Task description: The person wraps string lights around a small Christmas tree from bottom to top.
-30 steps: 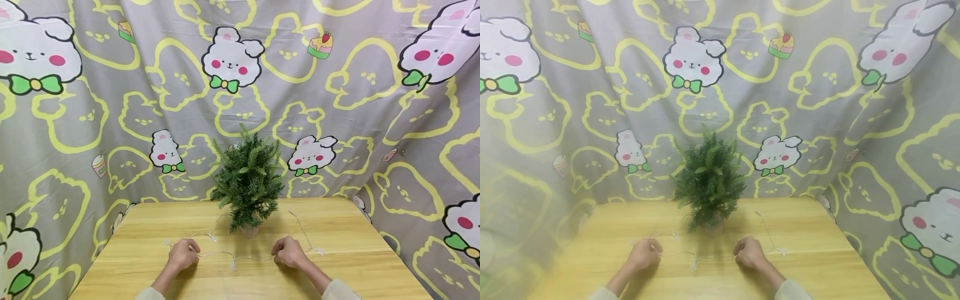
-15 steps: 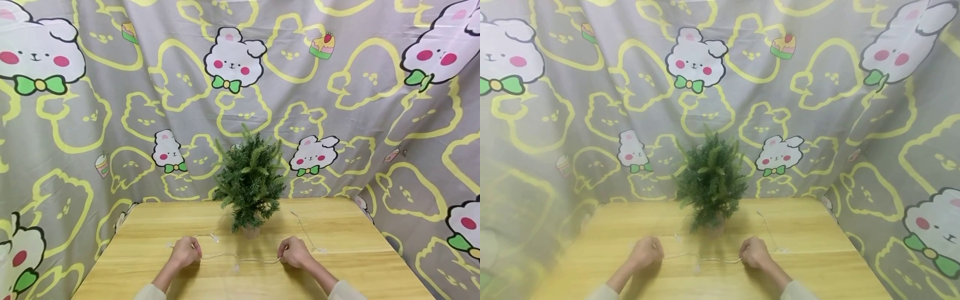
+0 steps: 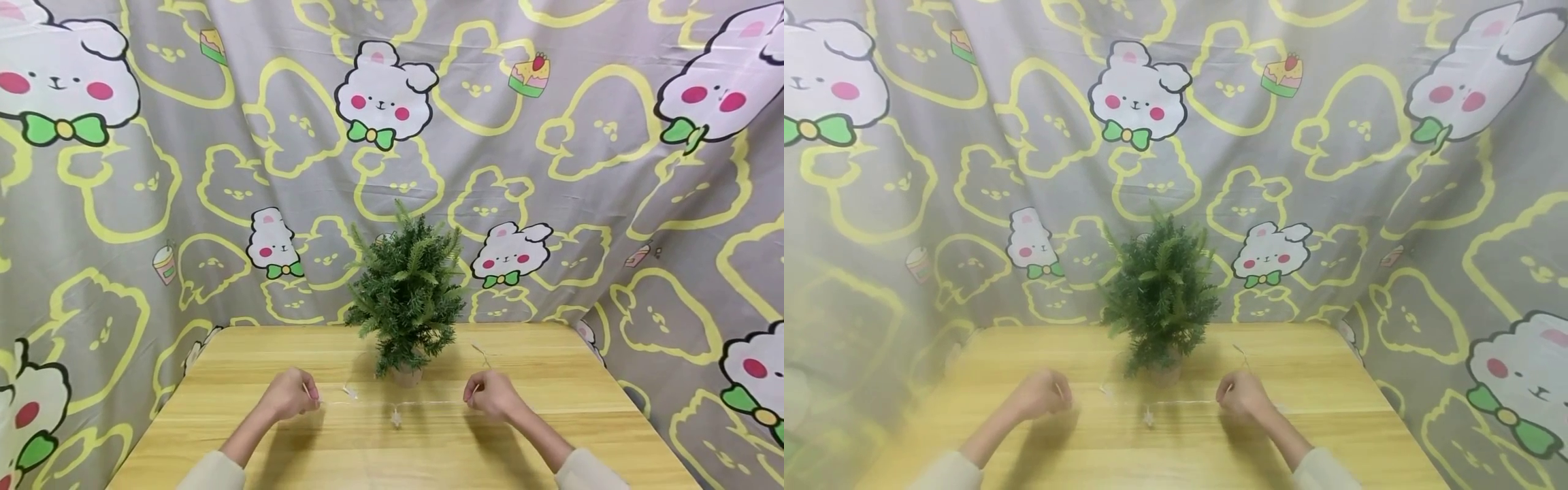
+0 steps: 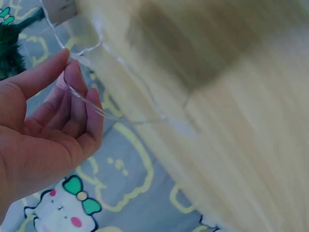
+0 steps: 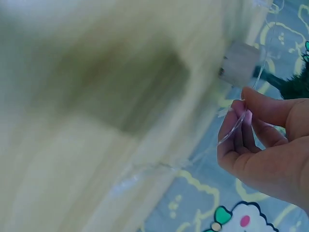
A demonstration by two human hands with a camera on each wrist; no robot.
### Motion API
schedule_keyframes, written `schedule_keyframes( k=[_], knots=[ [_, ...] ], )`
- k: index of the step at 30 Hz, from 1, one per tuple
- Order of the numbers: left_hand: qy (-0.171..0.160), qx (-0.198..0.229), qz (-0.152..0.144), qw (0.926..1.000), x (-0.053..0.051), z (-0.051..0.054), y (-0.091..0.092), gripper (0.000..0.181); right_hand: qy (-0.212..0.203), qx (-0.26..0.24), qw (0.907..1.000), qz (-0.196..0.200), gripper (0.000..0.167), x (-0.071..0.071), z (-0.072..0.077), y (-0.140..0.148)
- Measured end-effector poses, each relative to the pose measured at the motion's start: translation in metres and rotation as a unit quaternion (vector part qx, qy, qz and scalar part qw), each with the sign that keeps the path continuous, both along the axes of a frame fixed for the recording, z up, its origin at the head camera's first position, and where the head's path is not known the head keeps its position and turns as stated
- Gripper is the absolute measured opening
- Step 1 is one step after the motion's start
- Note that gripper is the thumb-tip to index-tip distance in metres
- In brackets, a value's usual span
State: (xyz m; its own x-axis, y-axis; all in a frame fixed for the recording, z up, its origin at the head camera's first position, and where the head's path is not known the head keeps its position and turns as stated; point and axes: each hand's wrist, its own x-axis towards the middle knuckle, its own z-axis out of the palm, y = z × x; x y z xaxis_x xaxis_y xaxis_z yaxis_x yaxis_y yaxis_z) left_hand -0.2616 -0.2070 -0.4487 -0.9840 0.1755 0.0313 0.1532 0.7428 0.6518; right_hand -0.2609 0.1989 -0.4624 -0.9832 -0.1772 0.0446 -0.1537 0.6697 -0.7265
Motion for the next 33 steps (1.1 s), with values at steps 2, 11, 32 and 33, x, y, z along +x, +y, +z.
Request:
schedule_keyframes(
  k=[2,11,32,33],
  knots=[
    [-0.01,0.011,-0.02,0.9997,0.001,0.009,-0.003,0.018,-0.001,0.002,0.9999,0.011,0.012,0.0,0.01,0.005],
    [-0.1,0.077,-0.112,0.9857,0.004,0.047,-0.014,0.015,-0.026,0.017,0.9972,0.068,0.011,0.006,0.061,0.033],
    [-0.129,0.047,-0.239,0.9613,0.006,0.122,-0.041,0.008,-0.004,0.025,0.9958,0.088,0.009,0.017,0.132,0.058],
    [-0.126,0.04,-0.236,0.9627,0.006,0.126,-0.041,0.008,-0.002,0.027,0.996,0.085,0.009,0.017,0.136,0.059]
  ],
)
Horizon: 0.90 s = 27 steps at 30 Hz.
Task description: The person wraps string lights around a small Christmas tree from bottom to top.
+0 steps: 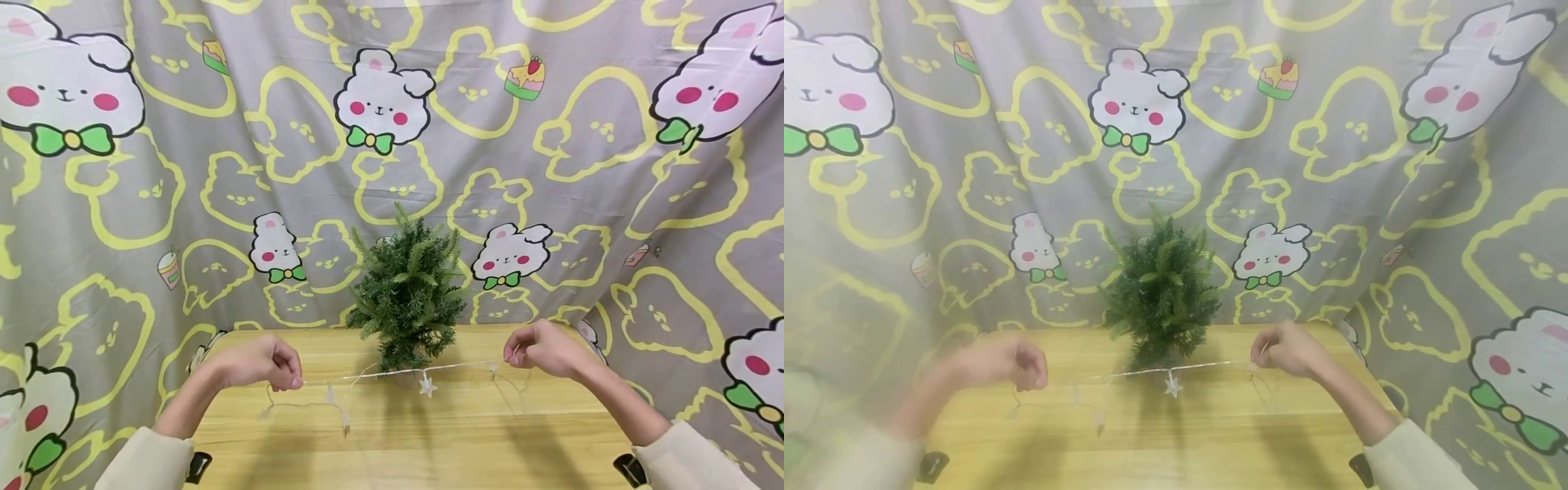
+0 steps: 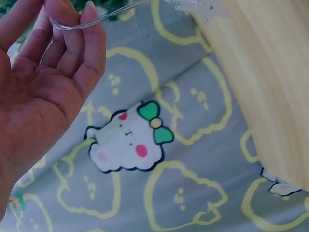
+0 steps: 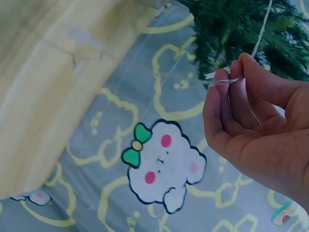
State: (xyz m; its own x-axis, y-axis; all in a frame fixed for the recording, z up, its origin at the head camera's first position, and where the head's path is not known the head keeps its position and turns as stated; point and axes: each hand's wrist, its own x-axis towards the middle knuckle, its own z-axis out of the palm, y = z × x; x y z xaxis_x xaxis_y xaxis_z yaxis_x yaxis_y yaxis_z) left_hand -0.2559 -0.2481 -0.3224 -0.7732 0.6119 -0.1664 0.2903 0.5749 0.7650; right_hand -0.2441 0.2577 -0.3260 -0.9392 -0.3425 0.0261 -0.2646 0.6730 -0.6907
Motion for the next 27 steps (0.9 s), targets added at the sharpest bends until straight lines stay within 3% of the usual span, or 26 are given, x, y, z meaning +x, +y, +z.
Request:
schedule_keyframes(
  k=[8,12,21,27],
  knots=[
    [0.046,-0.012,0.0,0.9989,-0.004,0.032,-0.009,0.011,0.018,0.025,0.9991,-0.028,0.007,0.001,0.035,0.008],
    [0.052,-0.012,0.014,0.9985,-0.003,0.046,-0.014,0.011,0.021,0.031,0.9986,-0.038,0.005,0.001,0.051,0.013],
    [0.059,-0.025,0.053,0.9965,-0.003,0.063,-0.019,0.02,0.036,0.055,0.9958,-0.063,0.008,-0.005,0.075,0.024],
    [0.091,-0.024,0.085,0.992,-0.003,0.075,-0.023,0.014,0.042,0.057,0.9959,-0.056,0.012,-0.006,0.084,0.026]
  ],
)
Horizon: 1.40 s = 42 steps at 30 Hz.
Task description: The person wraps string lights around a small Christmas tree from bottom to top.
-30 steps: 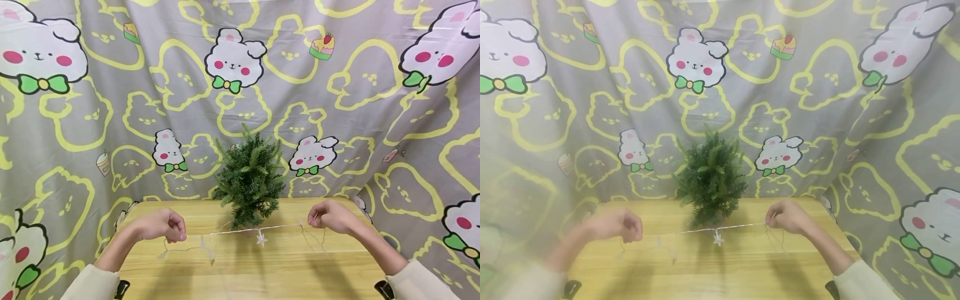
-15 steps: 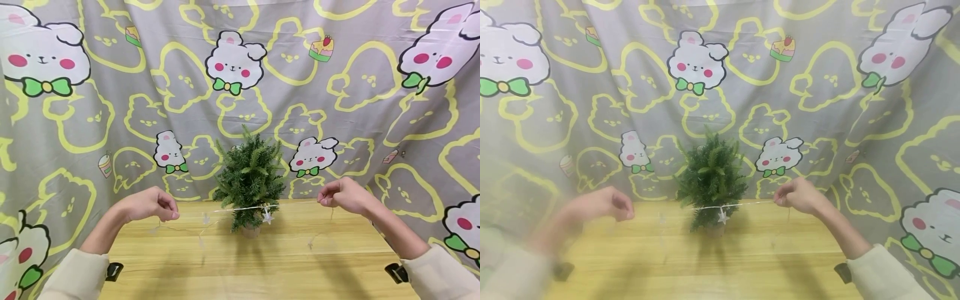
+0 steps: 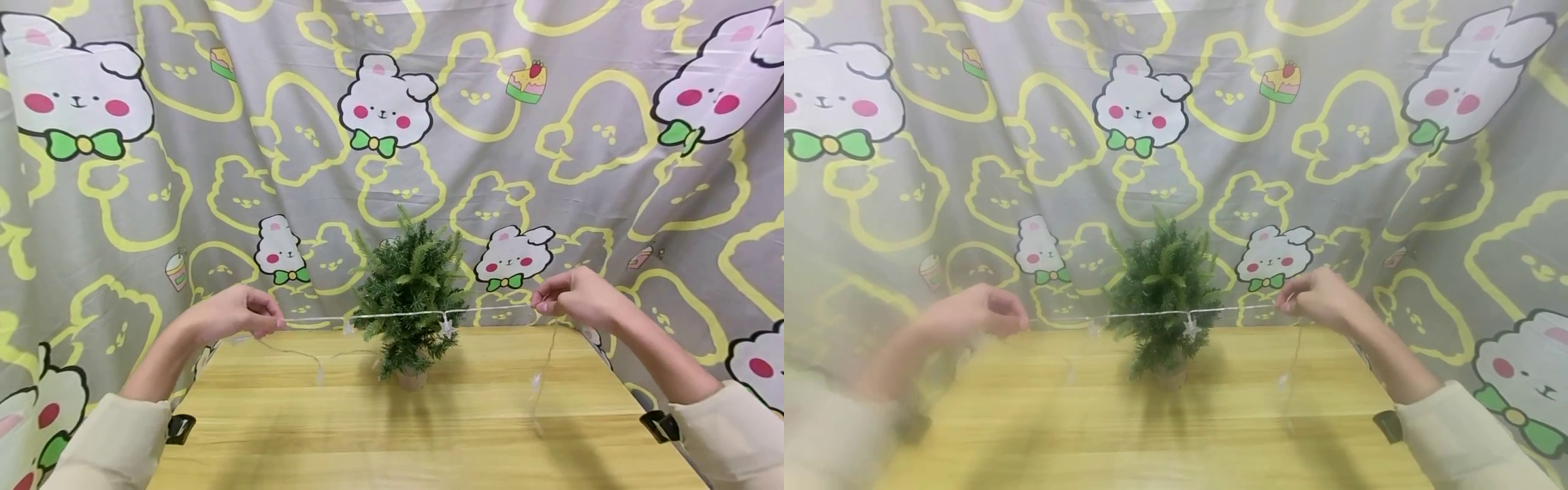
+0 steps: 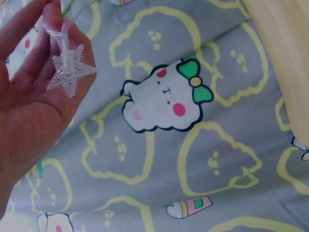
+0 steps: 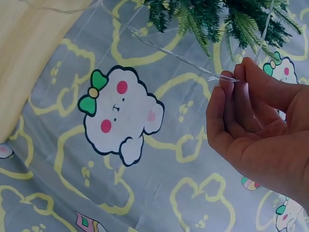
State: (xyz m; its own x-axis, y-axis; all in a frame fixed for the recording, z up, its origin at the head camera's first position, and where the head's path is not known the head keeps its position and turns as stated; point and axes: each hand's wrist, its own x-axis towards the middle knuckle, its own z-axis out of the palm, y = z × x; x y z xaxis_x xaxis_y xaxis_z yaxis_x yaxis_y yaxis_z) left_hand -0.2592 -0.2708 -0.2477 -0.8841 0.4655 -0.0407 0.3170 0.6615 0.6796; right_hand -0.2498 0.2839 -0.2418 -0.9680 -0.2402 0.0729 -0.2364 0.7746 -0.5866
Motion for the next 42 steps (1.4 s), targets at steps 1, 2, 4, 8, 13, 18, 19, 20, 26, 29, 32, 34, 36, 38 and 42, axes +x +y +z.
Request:
schedule_keyframes(
  k=[1,2,4,8,13,18,19,20,26,29,32,34,36,38,42],
  knots=[
    [0.006,-0.002,0.011,0.9999,0.0,0.002,-0.001,0.014,0.002,0.0,1.0,0.0,0.012,0.0,0.001,0.0],
    [0.012,-0.004,0.018,0.9997,0.0,0.005,-0.001,0.014,0.004,0.0,1.0,-0.001,0.013,0.0,0.003,0.0],
    [0.028,-0.011,0.032,0.999,0.001,0.01,-0.001,0.014,0.006,0.0,1.0,0.001,0.013,0.001,0.005,0.001],
    [0.059,-0.014,0.059,0.9964,0.001,0.02,0.001,0.012,0.003,-0.002,1.0,0.002,0.013,0.002,0.008,0.0],
    [0.098,-0.002,0.103,0.9899,-0.001,0.027,0.011,0.017,0.006,0.003,1.0,0.003,0.011,0.004,0.01,-0.003],
    [0.116,0.018,0.135,0.9839,-0.002,0.03,0.023,0.018,0.003,-0.008,1.0,0.006,0.012,0.007,0.012,-0.003],
    [0.117,0.023,0.142,0.9826,-0.002,0.03,0.024,0.017,0.001,-0.011,0.9999,0.007,0.012,0.008,0.012,-0.003],
    [0.117,0.028,0.15,0.9814,-0.003,0.03,0.026,0.017,-0.002,-0.014,0.9999,0.01,0.012,0.009,0.012,-0.003],
    [0.117,0.043,0.192,0.9734,-0.009,0.023,0.035,0.018,-0.023,-0.036,0.9985,0.033,0.012,0.013,0.011,-0.004],
    [0.116,0.035,0.212,0.9697,-0.014,0.017,0.042,0.017,-0.028,-0.045,0.9976,0.045,0.011,0.014,0.009,-0.007],
    [0.118,0.034,0.233,0.9646,-0.022,0.01,0.046,0.016,-0.042,-0.05,0.9965,0.053,0.01,0.015,0.008,-0.01],
    [0.125,0.036,0.246,0.9604,-0.029,0.005,0.047,0.017,-0.053,-0.053,0.9956,0.057,0.01,0.016,0.008,-0.013],
    [0.13,0.038,0.262,0.9555,-0.035,0.002,0.047,0.017,-0.061,-0.053,0.9948,0.063,0.01,0.017,0.008,-0.015],
    [0.127,0.05,0.272,0.9524,-0.041,0.001,0.049,0.017,-0.064,-0.052,0.9941,0.07,0.011,0.018,0.008,-0.016],
    [0.11,0.068,0.268,0.9546,-0.049,0.0,0.054,0.02,-0.063,-0.05,0.9933,0.083,0.012,0.019,0.007,-0.019]
  ],
)
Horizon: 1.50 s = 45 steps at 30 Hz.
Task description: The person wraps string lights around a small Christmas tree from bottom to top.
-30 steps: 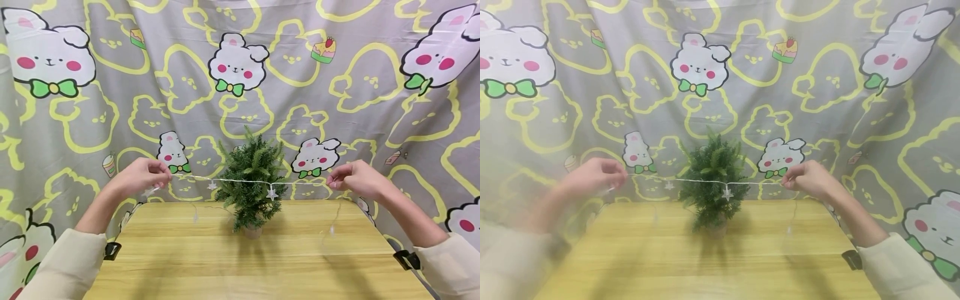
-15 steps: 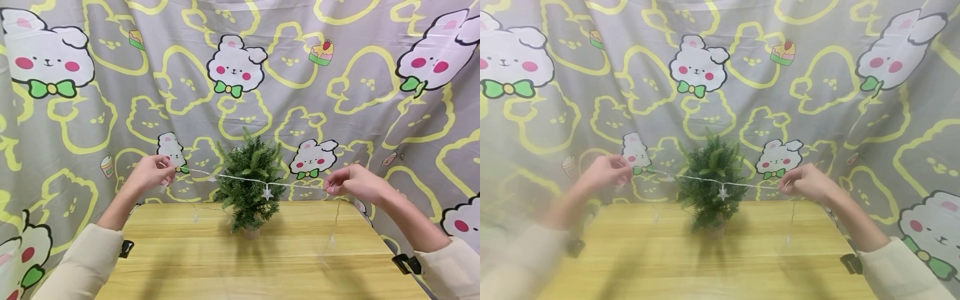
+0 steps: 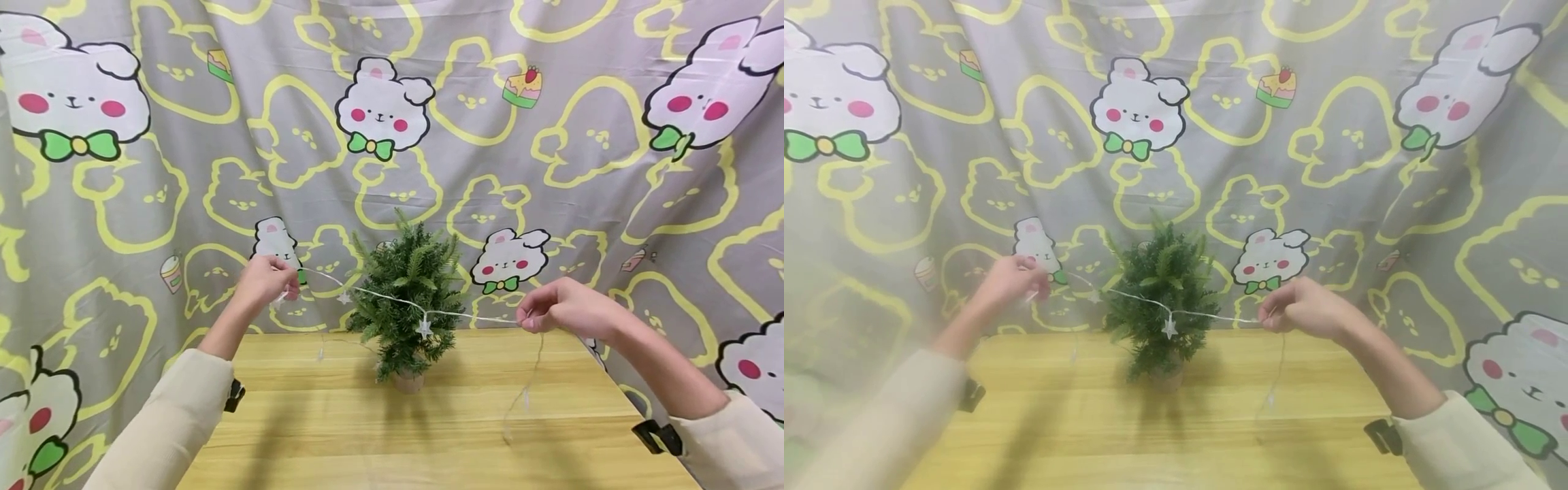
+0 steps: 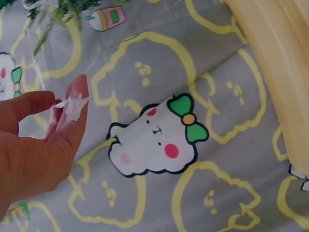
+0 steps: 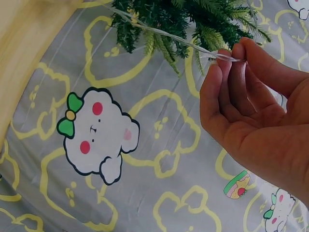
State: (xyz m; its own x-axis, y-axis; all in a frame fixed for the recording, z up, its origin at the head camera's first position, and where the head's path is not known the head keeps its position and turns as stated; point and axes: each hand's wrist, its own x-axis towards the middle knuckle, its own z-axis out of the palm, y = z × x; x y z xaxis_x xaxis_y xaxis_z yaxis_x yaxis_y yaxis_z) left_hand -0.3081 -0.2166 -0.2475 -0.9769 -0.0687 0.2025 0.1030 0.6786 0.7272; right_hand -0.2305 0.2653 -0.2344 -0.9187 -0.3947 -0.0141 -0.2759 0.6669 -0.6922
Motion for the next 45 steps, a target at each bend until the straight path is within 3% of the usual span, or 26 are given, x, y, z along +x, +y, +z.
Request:
schedule_keyframes(
  k=[5,9,15,22,27,32,36,45],
  knots=[
    [-0.02,-0.032,-0.014,0.9992,-0.006,-0.006,0.007,0.02,-0.005,0.003,1.0,-0.003,0.01,0.0,-0.001,-0.001],
    [-0.032,-0.027,-0.02,0.9989,-0.009,-0.015,0.009,0.018,-0.007,0.007,1.0,0.0,0.01,0.001,-0.001,-0.002],
    [-0.016,-0.007,0.005,0.9998,-0.015,-0.023,-0.002,0.018,-0.007,0.002,1.0,0.001,0.011,0.003,0.002,0.0],
    [0.011,0.028,0.044,0.9986,-0.009,-0.002,-0.01,0.022,-0.017,-0.011,0.9998,0.007,0.014,0.004,0.01,-0.001],
    [-0.005,0.077,0.024,0.9967,-0.007,0.006,-0.003,0.022,-0.02,-0.019,0.9994,0.019,0.015,0.004,0.009,-0.003],
    [-0.012,0.102,0.029,0.9943,-0.015,0.002,0.005,0.018,-0.02,-0.02,0.9989,0.038,0.015,0.004,0.005,-0.007],
    [0.003,0.105,0.039,0.9937,-0.026,0.001,0.014,0.016,-0.026,-0.021,0.998,0.053,0.015,0.005,0.004,-0.009],
    [0.0,0.129,0.014,0.9916,-0.031,0.023,0.038,0.017,-0.03,-0.015,0.9982,0.05,0.015,0.007,0.007,-0.008]
  ],
)
